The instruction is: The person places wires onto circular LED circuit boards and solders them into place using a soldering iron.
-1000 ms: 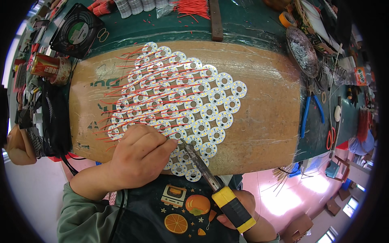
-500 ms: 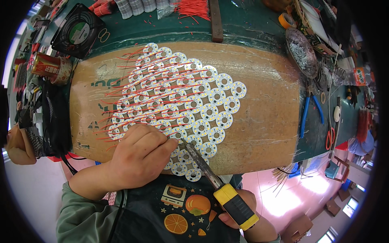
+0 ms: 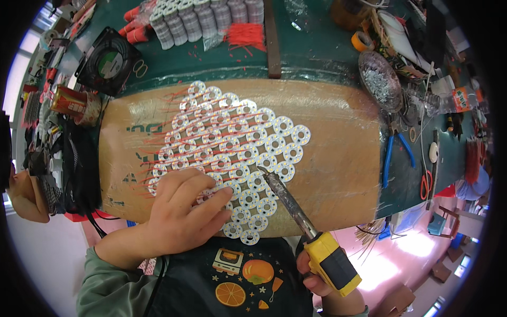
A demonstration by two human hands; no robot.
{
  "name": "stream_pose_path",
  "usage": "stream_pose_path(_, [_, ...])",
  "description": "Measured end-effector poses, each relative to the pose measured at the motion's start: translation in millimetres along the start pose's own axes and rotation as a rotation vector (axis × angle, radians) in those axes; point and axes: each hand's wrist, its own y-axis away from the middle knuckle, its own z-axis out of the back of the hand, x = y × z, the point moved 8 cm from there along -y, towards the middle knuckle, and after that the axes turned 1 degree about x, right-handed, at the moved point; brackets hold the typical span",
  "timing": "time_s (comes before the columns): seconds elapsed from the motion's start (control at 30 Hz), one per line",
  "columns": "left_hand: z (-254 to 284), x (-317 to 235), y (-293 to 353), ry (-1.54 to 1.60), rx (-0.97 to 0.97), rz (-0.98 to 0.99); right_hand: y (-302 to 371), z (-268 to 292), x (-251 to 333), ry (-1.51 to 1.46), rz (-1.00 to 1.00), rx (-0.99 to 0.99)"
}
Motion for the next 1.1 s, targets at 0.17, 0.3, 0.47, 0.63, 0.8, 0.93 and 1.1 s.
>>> stream_pose_path(0.17, [-8,18,0,-0.066,0.217,0.207,-21,3,-1,-0.130,-0.023,0.031])
stream_pose_path(0.3, [-14,32,-9,-0.076,0.239,0.200,-46,-3,12,-0.235,0.077,-0.011])
stream_pose_path(0.47, [-2,40,-33,-0.126,0.316,0.187,-71,-2,17,-0.328,0.185,0.039])
stream_pose_path(0.63, [25,66,-86,-0.099,0.351,0.167,-79,-1,13,-0.401,0.155,0.007])
stream_pose_path(0.8, [8,134,-163,-0.183,0.027,0.096,-82,-3,16,-0.402,0.153,-0.014])
stream_pose_path(0.93, [-24,158,-200,-0.377,0.069,0.006,-82,-2,15,-0.422,0.163,-0.013])
stream_pose_path(1.1, [-49,165,-221,-0.535,0.312,0.065,-80,2,9,-0.431,0.159,-0.014])
